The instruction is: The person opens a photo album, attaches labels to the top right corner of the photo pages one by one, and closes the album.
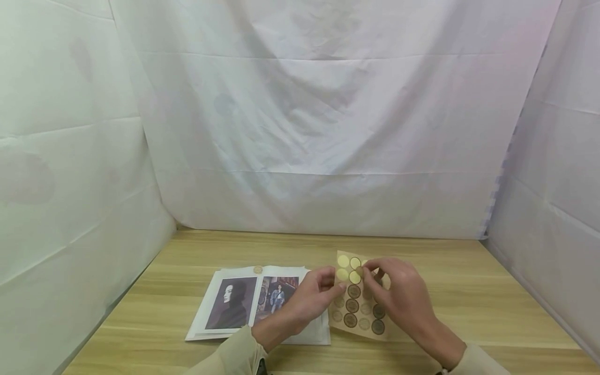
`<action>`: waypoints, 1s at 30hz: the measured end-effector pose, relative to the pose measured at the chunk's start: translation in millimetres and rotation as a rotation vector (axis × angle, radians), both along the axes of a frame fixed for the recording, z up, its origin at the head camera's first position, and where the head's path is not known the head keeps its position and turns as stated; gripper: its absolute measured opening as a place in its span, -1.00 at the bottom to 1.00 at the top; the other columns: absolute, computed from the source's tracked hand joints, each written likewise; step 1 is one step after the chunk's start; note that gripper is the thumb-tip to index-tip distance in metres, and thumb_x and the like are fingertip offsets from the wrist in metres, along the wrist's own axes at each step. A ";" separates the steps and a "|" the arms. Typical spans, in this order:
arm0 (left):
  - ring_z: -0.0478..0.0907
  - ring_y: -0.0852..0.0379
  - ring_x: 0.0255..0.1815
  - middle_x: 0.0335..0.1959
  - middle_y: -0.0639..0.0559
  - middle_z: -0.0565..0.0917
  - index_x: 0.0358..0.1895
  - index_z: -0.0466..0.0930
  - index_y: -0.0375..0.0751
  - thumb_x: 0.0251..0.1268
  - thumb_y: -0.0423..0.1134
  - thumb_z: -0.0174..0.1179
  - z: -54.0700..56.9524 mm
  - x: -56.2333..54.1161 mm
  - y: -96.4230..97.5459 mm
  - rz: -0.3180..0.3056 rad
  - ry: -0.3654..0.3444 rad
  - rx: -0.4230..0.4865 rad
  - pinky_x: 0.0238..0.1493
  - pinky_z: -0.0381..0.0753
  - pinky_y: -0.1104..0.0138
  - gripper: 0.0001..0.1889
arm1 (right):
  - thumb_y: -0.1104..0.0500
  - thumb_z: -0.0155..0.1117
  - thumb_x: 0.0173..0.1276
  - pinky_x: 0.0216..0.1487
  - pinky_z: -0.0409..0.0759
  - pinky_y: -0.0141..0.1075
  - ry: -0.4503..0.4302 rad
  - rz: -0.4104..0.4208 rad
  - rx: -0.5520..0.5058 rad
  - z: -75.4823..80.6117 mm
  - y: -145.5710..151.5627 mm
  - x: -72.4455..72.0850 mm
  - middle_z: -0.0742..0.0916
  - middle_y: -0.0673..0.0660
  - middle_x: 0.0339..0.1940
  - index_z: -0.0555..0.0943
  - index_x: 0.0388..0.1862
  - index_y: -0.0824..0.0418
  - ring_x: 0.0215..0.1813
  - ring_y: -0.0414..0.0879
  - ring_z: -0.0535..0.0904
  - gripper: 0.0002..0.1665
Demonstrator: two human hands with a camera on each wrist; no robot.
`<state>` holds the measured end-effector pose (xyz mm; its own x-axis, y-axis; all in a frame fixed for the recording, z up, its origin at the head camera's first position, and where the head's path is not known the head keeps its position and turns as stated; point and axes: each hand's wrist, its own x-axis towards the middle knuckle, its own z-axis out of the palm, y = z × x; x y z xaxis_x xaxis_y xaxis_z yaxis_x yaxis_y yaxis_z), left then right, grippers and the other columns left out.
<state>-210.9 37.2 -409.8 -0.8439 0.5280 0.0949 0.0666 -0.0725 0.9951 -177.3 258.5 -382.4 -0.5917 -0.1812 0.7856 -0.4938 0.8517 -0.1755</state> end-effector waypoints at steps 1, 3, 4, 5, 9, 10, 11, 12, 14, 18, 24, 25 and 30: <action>0.77 0.02 0.12 0.14 -0.13 0.79 0.30 0.64 -0.24 0.63 -0.25 0.23 0.0 0.0 -0.1 -0.002 0.000 0.001 0.23 0.77 0.18 -0.69 | 0.25 0.60 0.25 -0.16 0.70 -0.16 -0.001 -0.002 -0.006 0.4 0.1 0.3 0.80 -0.17 -0.38 0.80 -0.24 0.03 -0.35 -0.33 0.63 -0.84; 0.77 0.02 0.13 0.15 -0.14 0.79 0.30 0.64 -0.24 0.63 -0.25 0.23 -0.2 0.0 -0.4 -0.004 0.001 0.003 0.24 0.77 0.17 -0.68 | 0.25 0.60 0.25 -0.19 0.68 -0.20 -0.006 -0.001 -0.022 1.4 0.0 0.9 0.79 -0.19 -0.38 0.80 -0.24 0.03 -0.35 -0.33 0.63 -0.84; 0.77 0.01 0.13 0.15 -0.14 0.79 0.30 0.64 -0.24 0.63 -0.25 0.23 -0.3 0.1 -0.6 -0.005 0.001 0.004 0.25 0.76 0.17 -0.68 | 0.26 0.60 0.25 -0.21 0.67 -0.22 -0.009 0.002 -0.030 1.8 -0.1 1.2 0.78 -0.20 -0.40 0.80 -0.24 0.03 -0.36 -0.33 0.62 -0.84; 0.76 0.00 0.14 0.15 -0.14 0.79 0.30 0.64 -0.24 0.62 -0.25 0.23 -0.2 0.1 -0.8 -0.004 0.000 0.004 0.26 0.76 0.16 -0.68 | 0.26 0.60 0.25 -0.22 0.66 -0.24 -0.012 0.004 -0.037 2.3 -0.1 1.5 0.77 -0.21 -0.40 0.80 -0.25 0.03 -0.36 -0.34 0.62 -0.83; 0.76 -0.02 0.16 0.16 -0.15 0.79 0.29 0.64 -0.25 0.62 -0.25 0.23 -0.3 0.8 -1.5 -0.002 0.002 0.004 0.28 0.75 0.14 -0.69 | 0.27 0.59 0.26 -0.22 0.64 -0.25 -0.016 0.012 -0.047 3.7 -0.3 2.1 0.75 -0.24 -0.42 0.80 -0.24 0.03 -0.36 -0.35 0.61 -0.83; 0.76 -0.02 0.17 0.16 -0.15 0.79 0.29 0.63 -0.25 0.62 -0.25 0.23 -0.6 0.9 -1.7 -0.002 0.004 0.002 0.28 0.75 0.14 -0.69 | 0.28 0.59 0.26 -0.21 0.64 -0.24 -0.015 0.012 -0.046 3.9 -0.3 2.1 0.75 -0.24 -0.42 0.81 -0.24 0.03 -0.37 -0.35 0.61 -0.83; 0.76 -0.02 0.17 0.16 -0.15 0.79 0.29 0.63 -0.25 0.62 -0.25 0.23 -0.6 1.1 -1.8 -0.002 0.006 0.001 0.28 0.75 0.14 -0.69 | 0.28 0.59 0.26 -0.19 0.65 -0.23 -0.014 0.012 -0.045 4.0 -0.3 2.1 0.75 -0.25 -0.42 0.81 -0.24 0.03 -0.36 -0.35 0.61 -0.83; 0.76 -0.01 0.16 0.16 -0.15 0.79 0.29 0.63 -0.25 0.62 -0.25 0.23 -0.8 1.2 -1.8 -0.002 0.010 -0.001 0.27 0.75 0.15 -0.69 | 0.28 0.59 0.26 -0.18 0.65 -0.22 -0.014 0.012 -0.043 4.1 -0.3 2.1 0.75 -0.25 -0.42 0.81 -0.24 0.03 -0.36 -0.35 0.60 -0.83; 0.76 0.00 0.15 0.16 -0.15 0.79 0.28 0.63 -0.25 0.62 -0.25 0.23 -1.3 1.4 -1.7 -0.001 0.014 -0.004 0.26 0.76 0.16 -0.69 | 0.27 0.59 0.26 -0.17 0.65 -0.21 -0.014 0.011 -0.041 4.2 -0.1 2.2 0.75 -0.25 -0.42 0.81 -0.23 0.03 -0.37 -0.36 0.61 -0.83; 0.76 0.03 0.14 0.15 -0.13 0.79 0.28 0.64 -0.24 0.63 -0.24 0.23 -3.4 0.7 -1.0 0.001 0.017 -0.007 0.25 0.76 0.18 -0.70 | 0.27 0.59 0.27 -0.23 0.62 -0.27 -0.023 0.013 -0.051 4.3 0.9 2.4 0.77 -0.23 -0.40 0.82 -0.22 0.04 -0.36 -0.33 0.62 -0.83; 0.76 0.00 0.15 0.15 -0.13 0.79 0.29 0.64 -0.24 0.62 -0.25 0.24 -4.5 0.0 0.1 0.011 0.015 -0.018 0.25 0.76 0.16 -0.68 | 0.27 0.58 0.28 -0.26 0.61 -0.25 -0.022 0.010 -0.059 5.4 2.9 3.2 0.80 -0.21 -0.35 0.83 -0.20 0.03 -0.34 -0.29 0.63 -0.83; 0.77 -0.01 0.14 0.14 -0.13 0.79 0.29 0.64 -0.24 0.61 -0.26 0.24 -4.3 0.1 0.7 0.016 0.017 -0.024 0.24 0.77 0.15 -0.69 | 0.27 0.58 0.28 -0.25 0.62 -0.25 -0.019 0.007 -0.055 5.6 3.2 3.1 0.81 -0.20 -0.35 0.82 -0.21 0.03 -0.34 -0.28 0.62 -0.83; 0.79 0.00 0.07 0.03 -0.09 0.83 0.21 0.69 -0.19 0.54 -0.30 0.31 -5.4 -0.9 4.4 0.086 0.112 -0.121 0.14 0.81 0.19 -0.73 | 0.30 0.57 0.26 -0.25 0.61 -0.26 -0.004 -0.006 -0.042 5.0 4.3 3.2 0.81 -0.19 -0.35 0.81 -0.23 0.03 -0.33 -0.28 0.60 -0.82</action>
<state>-211.8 41.6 -415.2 -0.8743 0.4674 0.1306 0.1778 0.0582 0.9823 -174.2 262.8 -377.4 -0.5956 -0.1444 0.7902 -0.4879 0.8466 -0.2130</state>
